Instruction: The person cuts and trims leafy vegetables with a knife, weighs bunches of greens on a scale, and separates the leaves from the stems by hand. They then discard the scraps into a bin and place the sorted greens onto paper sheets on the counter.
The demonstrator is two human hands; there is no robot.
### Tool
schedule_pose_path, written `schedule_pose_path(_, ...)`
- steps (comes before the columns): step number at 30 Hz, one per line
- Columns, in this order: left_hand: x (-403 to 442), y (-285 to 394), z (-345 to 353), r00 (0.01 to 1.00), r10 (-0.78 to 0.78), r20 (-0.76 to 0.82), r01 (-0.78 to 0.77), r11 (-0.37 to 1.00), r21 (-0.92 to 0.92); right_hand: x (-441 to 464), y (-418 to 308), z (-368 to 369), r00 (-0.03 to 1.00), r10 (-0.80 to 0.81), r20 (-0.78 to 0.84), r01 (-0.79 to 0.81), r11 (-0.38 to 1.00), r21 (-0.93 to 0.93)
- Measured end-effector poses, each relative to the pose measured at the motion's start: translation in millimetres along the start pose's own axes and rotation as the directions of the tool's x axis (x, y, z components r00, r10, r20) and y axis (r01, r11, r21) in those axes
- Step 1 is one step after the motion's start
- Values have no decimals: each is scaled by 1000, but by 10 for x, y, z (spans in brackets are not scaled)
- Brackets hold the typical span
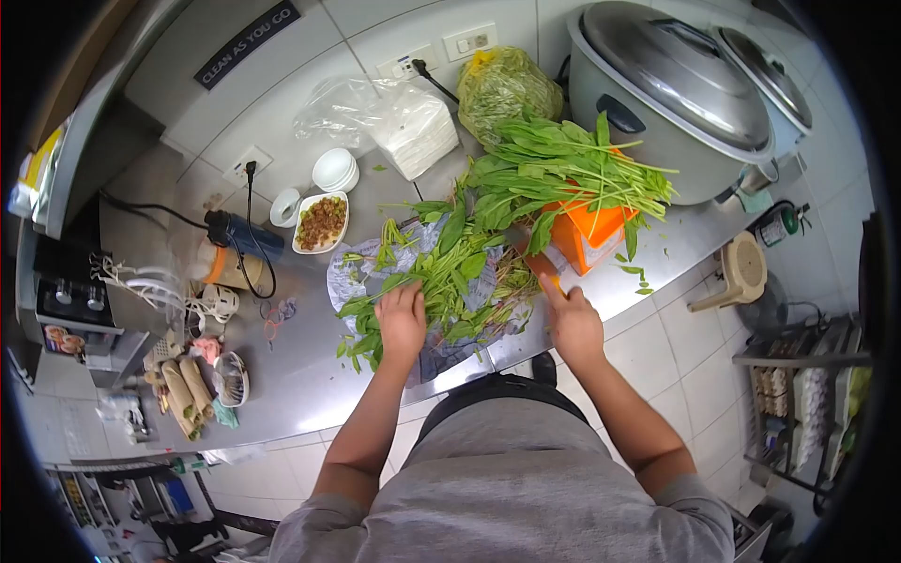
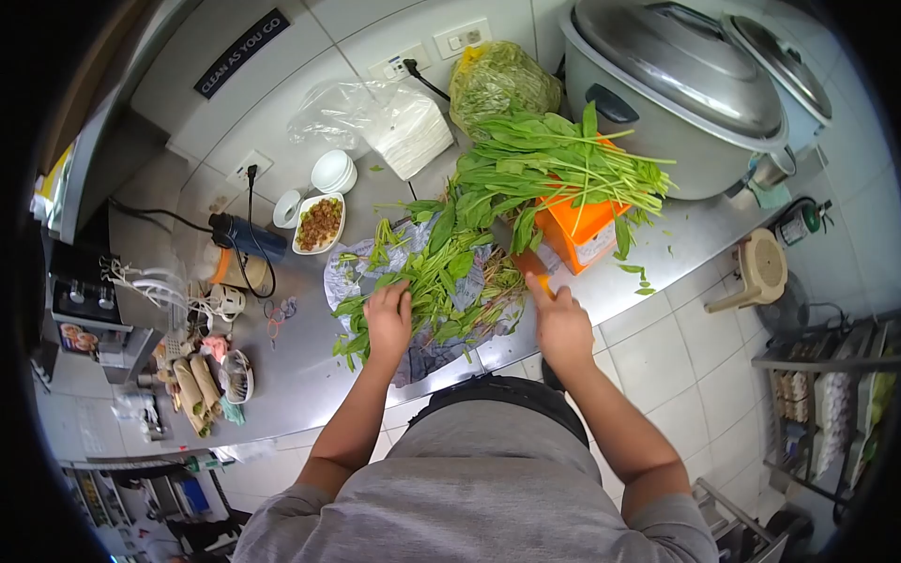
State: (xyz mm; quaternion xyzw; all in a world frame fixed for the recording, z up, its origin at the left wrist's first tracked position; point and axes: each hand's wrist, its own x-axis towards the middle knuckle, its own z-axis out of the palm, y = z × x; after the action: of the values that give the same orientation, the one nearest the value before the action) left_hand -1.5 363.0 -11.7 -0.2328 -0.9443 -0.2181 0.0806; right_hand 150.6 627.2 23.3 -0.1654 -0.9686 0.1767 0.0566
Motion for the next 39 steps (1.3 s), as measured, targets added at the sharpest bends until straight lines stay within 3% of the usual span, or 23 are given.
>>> schedule_pose_path(1, 113, -9, 3, 997, -71, -28, 70, 997, -23, 90, 20, 103, 1000, 16, -4, -16, 1000, 14)
schedule_pose_path(3, 370, -40, 94, 998, -19, -57, 18, 999, -32, 249, 41, 262, 1000, -10, 15, 12, 991, -135)
schedule_pose_path(5, 562, -78, 272, 982, 46, 183, -35, 997, -66, 347, 5, 292, 998, 24, 59, -18, 995, -100)
schedule_pose_path(6, 628, -4, 270, 981, 56, 187, -46, 997, -57, 381, -13, 287, 998, 23, 63, -16, 994, -111)
schedule_pose_path(8, 731, 192, 237, 944, -41, 326, -12, 987, 159, 387, -37, 288, 997, 31, 64, -24, 993, -113)
schedule_pose_path(10, 845, 277, 256, 922, -69, 380, -12, 979, 206, 358, -52, 287, 986, -100, -130, 82, 987, -135)
schedule_pose_path(15, 941, 207, 472, 915, -97, 392, -44, 941, 336, 296, -307, 168, 939, -242, -246, 267, 961, 73)
schedule_pose_path(18, 861, 160, 371, 937, -66, 343, 22, 991, 132, 403, -450, 105, 889, -307, -340, 418, 847, 328)
schedule_pose_path(19, 819, 59, 325, 981, 70, 181, -72, 997, 8, 464, -512, 115, 885, -310, -348, 423, 847, 323)
schedule_pose_path(20, 799, -34, 303, 983, 184, 0, -183, 978, -98, 522, -581, 153, 897, -259, -357, 412, 783, 467)
schedule_pose_path(21, 782, -9, 186, 984, 178, -7, -178, 979, -97, 562, -664, 181, 911, -214, -352, 395, 696, 600)
schedule_pose_path(22, 748, 59, 7, 994, 29, 107, 3, 956, -292, 639, -754, 172, 980, -141, -140, 198, 625, 755)
schedule_pose_path(23, 720, 92, -123, 966, -96, 240, 200, 867, -456, 720, -864, 176, 977, -160, -138, 209, 626, 751)
schedule_pose_path(24, 688, 83, -120, 993, -37, 112, 81, 903, -421, 807, -984, 202, 991, -115, -65, 119, 565, 817)
schedule_pose_path(26, 655, 127, -180, 996, -30, 90, 63, 921, -385, 1000, -1187, 301, 995, -94, 23, 23, 460, 888)
schedule_pose_path(27, 653, 138, -204, 996, -8, 85, 36, 938, -345, 1109, -1268, 337, 992, -120, 27, 33, 471, 882)
schedule_pose_path(29, 655, 89, -205, 998, 5, 61, 16, 939, -342, 1307, -1411, 354, 937, -287, -197, 319, 481, 817)
schedule_pose_path(33, 601, 38, -473, 992, -111, 53, 123, 913, -390, 1461, -1638, -162, 937, -345, -59, 256, 560, 788)
schedule_pose_path(34, 554, -12, -526, 994, -105, 33, 110, 931, -347, 1474, -1694, -343, 947, -312, 81, 117, 565, 817)
schedule_pose_path(35, 507, -65, -583, 995, -97, 16, 97, 949, -301, 1479, -1727, -524, 938, -335, 87, 131, 577, 806)
schedule_pose_path(36, 463, -121, -656, 986, -114, 124, 151, 923, -353, 1480, -1742, -705, 927, -369, -70, 276, 542, 794)
schedule_pose_path(37, 390, -134, -725, 986, -125, 110, 157, 917, -366, 1476, -1765, -876, 891, -394, -226, 414, 499, 761)
schedule_pose_path(39, 239, -102, -847, 984, -121, 132, 148, 965, -218, 1450, -1826, -1197, 833, -479, -278, 531, 549, 645)
